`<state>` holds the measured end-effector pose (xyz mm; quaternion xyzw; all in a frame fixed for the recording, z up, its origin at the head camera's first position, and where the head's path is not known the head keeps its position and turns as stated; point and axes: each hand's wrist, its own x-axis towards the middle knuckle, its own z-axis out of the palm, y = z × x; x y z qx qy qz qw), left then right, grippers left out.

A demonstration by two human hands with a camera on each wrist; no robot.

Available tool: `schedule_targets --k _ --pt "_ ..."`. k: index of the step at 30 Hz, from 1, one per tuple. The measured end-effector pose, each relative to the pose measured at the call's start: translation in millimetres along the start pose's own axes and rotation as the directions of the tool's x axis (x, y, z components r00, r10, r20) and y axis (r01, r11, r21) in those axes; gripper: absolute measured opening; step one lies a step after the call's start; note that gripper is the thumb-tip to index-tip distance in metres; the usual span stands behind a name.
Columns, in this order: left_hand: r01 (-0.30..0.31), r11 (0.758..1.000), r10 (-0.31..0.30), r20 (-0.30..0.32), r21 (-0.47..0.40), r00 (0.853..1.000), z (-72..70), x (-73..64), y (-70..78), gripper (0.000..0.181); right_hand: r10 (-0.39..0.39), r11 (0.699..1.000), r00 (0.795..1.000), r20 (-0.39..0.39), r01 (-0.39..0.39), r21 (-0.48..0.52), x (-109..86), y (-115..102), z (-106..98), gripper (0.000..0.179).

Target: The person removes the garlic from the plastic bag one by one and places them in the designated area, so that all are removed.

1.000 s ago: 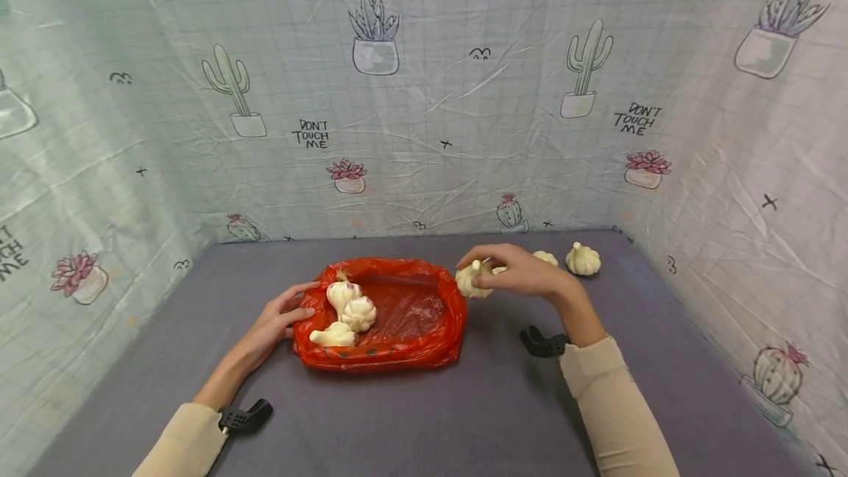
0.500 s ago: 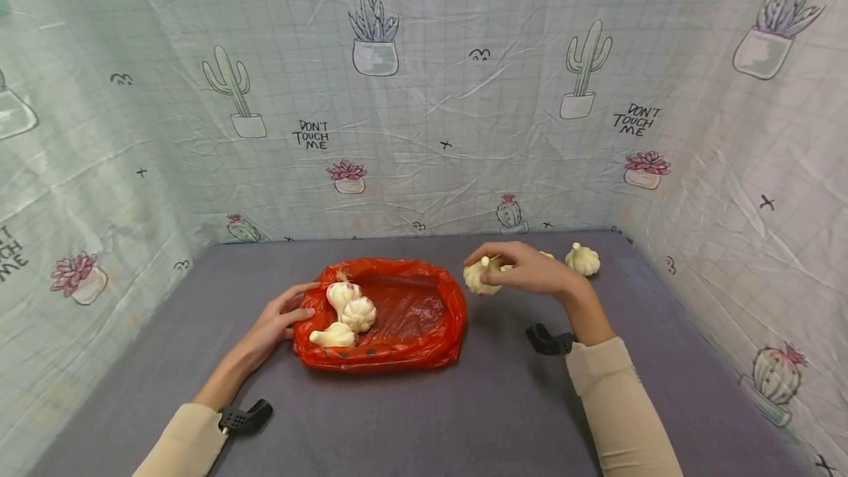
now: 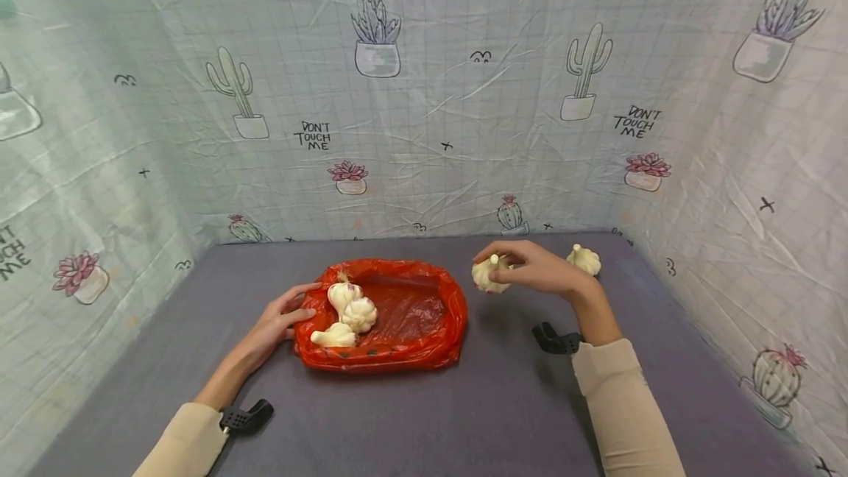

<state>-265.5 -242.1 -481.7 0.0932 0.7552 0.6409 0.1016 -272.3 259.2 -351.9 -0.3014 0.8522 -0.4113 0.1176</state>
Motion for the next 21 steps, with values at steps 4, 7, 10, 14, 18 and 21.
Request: schedule_targets --k 4,7,10,14,18,21 --pt "-0.003 1.0 0.003 0.006 -0.005 1.0 0.2 0.1 0.5 0.058 0.003 1.0 1.0 -0.01 -0.003 0.01 -2.6 0.0 -2.4 0.032" --pt "-0.003 1.0 0.003 0.006 -0.003 1.0 0.3 0.2 0.9 0.058 0.005 1.0 1.0 -0.014 -0.005 0.01 -3.9 0.4 -4.1 0.032" --pt "-0.003 1.0 0.003 0.005 0.0 1.0 0.6 -0.2 1.0 0.058 0.003 1.0 1.0 -0.017 -0.003 0.014 -4.5 1.0 -5.2 0.033" --pt "-0.006 1.0 0.006 0.007 -0.002 1.0 0.9 -0.7 1.1 0.058 0.002 1.0 1.0 -0.015 -0.002 0.022 -5.1 1.4 -6.4 0.034" --pt "-0.008 1.0 0.008 0.007 -0.006 1.0 1.4 -0.5 1.3 0.057 -0.005 1.0 1.0 -0.016 0.006 0.025 -6.5 2.5 -7.8 0.035" --pt "-0.01 1.0 0.011 0.01 -0.008 1.0 1.7 -0.5 1.6 0.057 -0.009 1.0 1.0 -0.024 0.01 0.02 -7.7 3.8 -9.0 0.036"
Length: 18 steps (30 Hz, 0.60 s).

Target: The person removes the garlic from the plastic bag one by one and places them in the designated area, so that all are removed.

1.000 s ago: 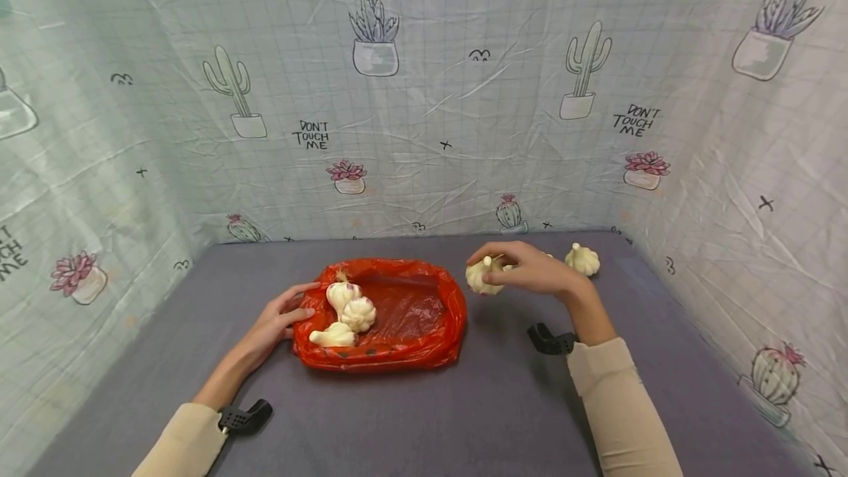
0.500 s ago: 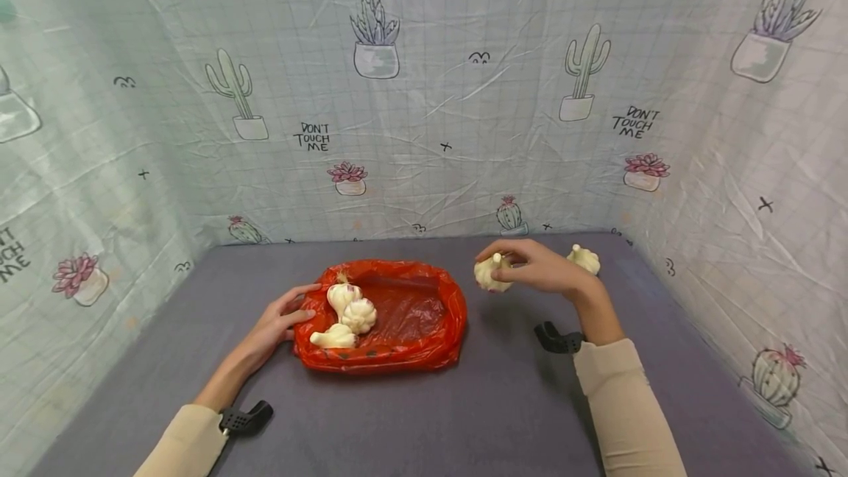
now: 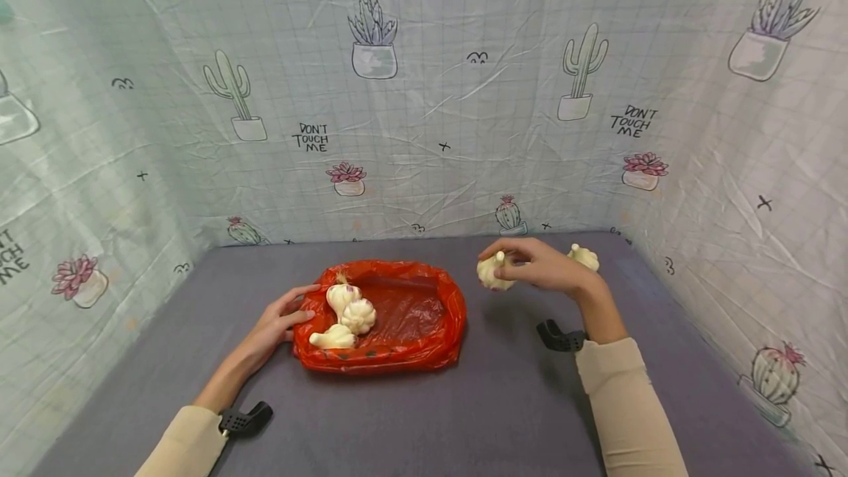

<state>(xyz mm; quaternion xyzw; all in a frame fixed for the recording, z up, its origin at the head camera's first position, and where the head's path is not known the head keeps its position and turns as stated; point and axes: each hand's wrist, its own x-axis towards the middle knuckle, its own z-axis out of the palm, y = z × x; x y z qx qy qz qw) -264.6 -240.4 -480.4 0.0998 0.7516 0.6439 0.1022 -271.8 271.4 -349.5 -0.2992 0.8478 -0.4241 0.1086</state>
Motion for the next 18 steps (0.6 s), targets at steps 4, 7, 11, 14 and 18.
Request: schedule_targets --k 4,7,11,14,18 --pt "-0.003 1.0 0.003 0.002 0.002 1.0 0.0 -0.4 -0.1 0.058 0.009 1.0 1.0 -0.013 -0.009 -0.013 -0.6 1.5 -1.4 0.035" --pt "-0.006 1.0 0.006 0.004 0.005 1.0 -0.3 -0.1 -0.2 0.058 0.016 1.0 1.0 -0.02 -0.016 -0.017 -0.8 1.8 -2.2 0.034" --pt "-0.008 1.0 0.008 0.007 0.003 1.0 -0.6 -0.2 -0.1 0.058 0.021 1.0 1.0 -0.019 -0.021 -0.014 -1.1 1.8 -3.2 0.035" --pt "-0.006 1.0 0.006 0.007 0.005 1.0 -0.4 -0.5 0.0 0.058 0.027 1.0 0.999 -0.02 -0.028 -0.004 -1.7 1.7 -3.8 0.036" --pt "-0.004 1.0 0.004 0.005 0.008 1.0 -0.1 -0.6 0.6 0.058 0.035 0.999 0.999 -0.024 -0.035 0.005 -2.6 1.3 -4.4 0.038"
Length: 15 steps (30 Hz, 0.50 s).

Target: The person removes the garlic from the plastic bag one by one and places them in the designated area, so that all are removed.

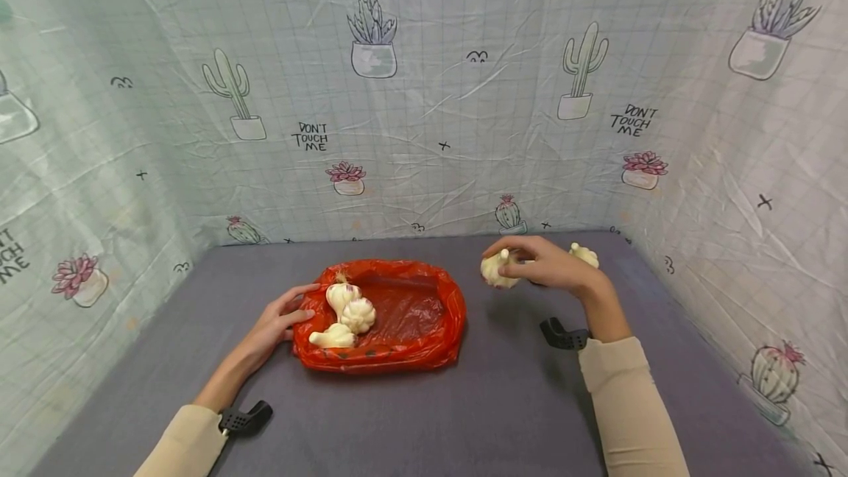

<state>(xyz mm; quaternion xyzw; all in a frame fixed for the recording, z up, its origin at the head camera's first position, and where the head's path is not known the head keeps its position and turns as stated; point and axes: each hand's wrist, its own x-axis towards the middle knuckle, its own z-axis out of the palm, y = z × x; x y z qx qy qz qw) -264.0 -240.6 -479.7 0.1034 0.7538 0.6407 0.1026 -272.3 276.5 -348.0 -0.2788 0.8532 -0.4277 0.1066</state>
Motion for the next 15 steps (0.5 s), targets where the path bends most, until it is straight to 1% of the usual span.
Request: schedule_targets --k 15 --pt "0.008 1.0 -0.008 -0.011 0.0 1.0 -0.3 0.7 -1.2 0.058 -0.004 1.0 1.0 -0.009 0.004 -0.016 -2.7 2.1 -3.2 0.039"
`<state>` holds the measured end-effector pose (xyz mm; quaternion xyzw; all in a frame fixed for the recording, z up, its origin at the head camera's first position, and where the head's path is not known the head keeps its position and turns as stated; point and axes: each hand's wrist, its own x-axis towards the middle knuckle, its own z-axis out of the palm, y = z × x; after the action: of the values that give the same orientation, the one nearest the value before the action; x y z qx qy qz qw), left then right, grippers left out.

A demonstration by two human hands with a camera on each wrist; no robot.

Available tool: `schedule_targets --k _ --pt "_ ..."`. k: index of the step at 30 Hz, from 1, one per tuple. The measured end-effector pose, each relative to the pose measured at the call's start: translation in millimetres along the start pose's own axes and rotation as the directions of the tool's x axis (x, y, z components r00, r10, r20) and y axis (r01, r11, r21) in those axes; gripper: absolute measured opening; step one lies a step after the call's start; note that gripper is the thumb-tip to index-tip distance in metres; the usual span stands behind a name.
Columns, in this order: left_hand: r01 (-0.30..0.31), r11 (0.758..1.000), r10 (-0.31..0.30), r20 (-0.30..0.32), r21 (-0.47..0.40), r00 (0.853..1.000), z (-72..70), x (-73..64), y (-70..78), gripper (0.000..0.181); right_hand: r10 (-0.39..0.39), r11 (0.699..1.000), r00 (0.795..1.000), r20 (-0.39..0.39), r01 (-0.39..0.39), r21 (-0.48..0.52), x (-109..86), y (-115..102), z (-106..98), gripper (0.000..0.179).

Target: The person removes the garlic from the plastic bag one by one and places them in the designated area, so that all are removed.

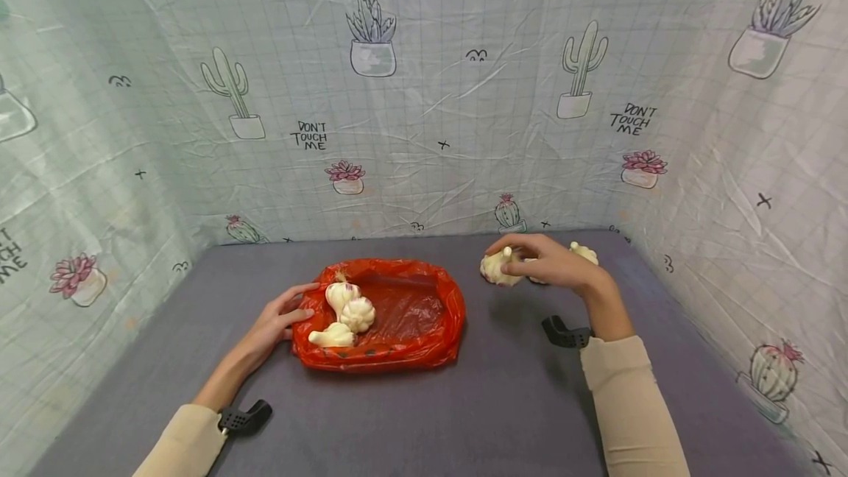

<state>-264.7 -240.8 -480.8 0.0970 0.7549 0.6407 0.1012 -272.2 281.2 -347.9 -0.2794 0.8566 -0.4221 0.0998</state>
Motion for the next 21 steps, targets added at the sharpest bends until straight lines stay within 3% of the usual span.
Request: schedule_targets --k 21 --pt "0.006 1.0 -0.006 -0.006 0.0 1.0 0.2 0.3 0.4 0.058 0.021 1.0 1.0 0.002 -0.021 0.017 -5.5 6.5 -6.3 0.033"
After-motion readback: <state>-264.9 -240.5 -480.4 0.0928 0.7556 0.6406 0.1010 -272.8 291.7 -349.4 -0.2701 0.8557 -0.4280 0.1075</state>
